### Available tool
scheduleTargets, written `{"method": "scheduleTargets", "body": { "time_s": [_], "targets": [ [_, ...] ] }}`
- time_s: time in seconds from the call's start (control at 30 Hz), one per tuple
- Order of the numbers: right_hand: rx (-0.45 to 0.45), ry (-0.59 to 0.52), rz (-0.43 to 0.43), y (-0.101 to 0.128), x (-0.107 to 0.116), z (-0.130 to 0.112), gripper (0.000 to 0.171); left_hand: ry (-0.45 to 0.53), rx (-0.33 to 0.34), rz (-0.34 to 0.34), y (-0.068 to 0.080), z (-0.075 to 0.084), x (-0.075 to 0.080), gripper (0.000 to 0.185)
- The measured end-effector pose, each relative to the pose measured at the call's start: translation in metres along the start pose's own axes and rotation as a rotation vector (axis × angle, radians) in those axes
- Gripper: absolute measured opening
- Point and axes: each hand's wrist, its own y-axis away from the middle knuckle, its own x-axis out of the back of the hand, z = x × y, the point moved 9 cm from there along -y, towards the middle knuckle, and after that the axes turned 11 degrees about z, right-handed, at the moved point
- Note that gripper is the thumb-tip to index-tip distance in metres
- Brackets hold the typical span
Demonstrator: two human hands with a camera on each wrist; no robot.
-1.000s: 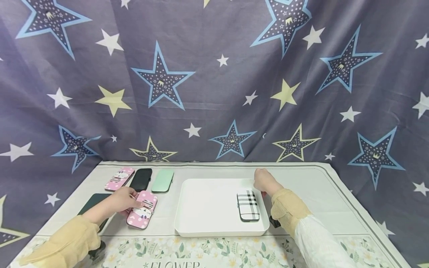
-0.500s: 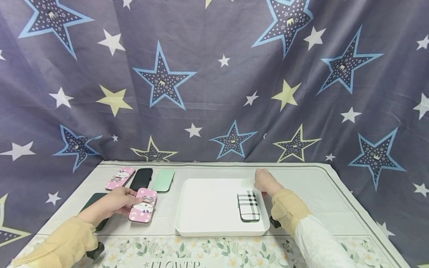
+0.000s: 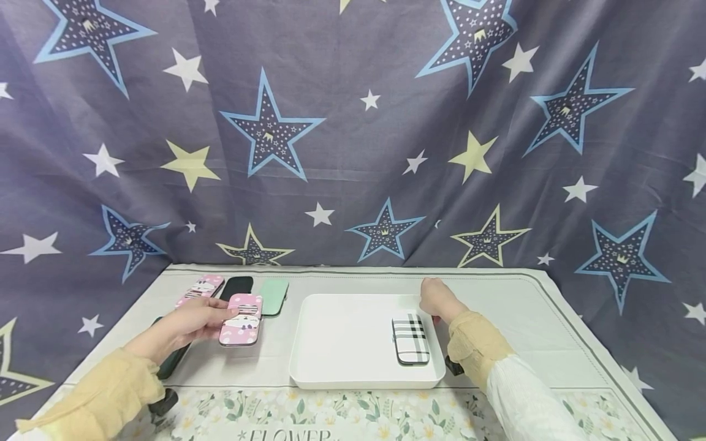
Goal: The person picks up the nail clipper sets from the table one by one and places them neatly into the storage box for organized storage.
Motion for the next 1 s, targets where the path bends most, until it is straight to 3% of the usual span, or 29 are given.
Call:
{"method": "scheduleTargets", "body": {
  "time_s": [0.37,0.77,1.0],
  "targets": [
    [-0.005,-0.013,0.011,0.002,0.001,0.0,0.02,0.014,-0.028,-0.01,-0.005,0.028,-0.005,0.058],
    [-0.022,-0.028,-0.005,0.001,0.0,0.002,0.023,0.138,-0.082,-0.08,-0.003,0.065,-0.03,0.054],
    [-0.01,-0.031,-0.004,0.0,0.0,0.0,0.018,0.155,-0.089,-0.079,-0.003,0.075,-0.043,0.054]
  ]
}}
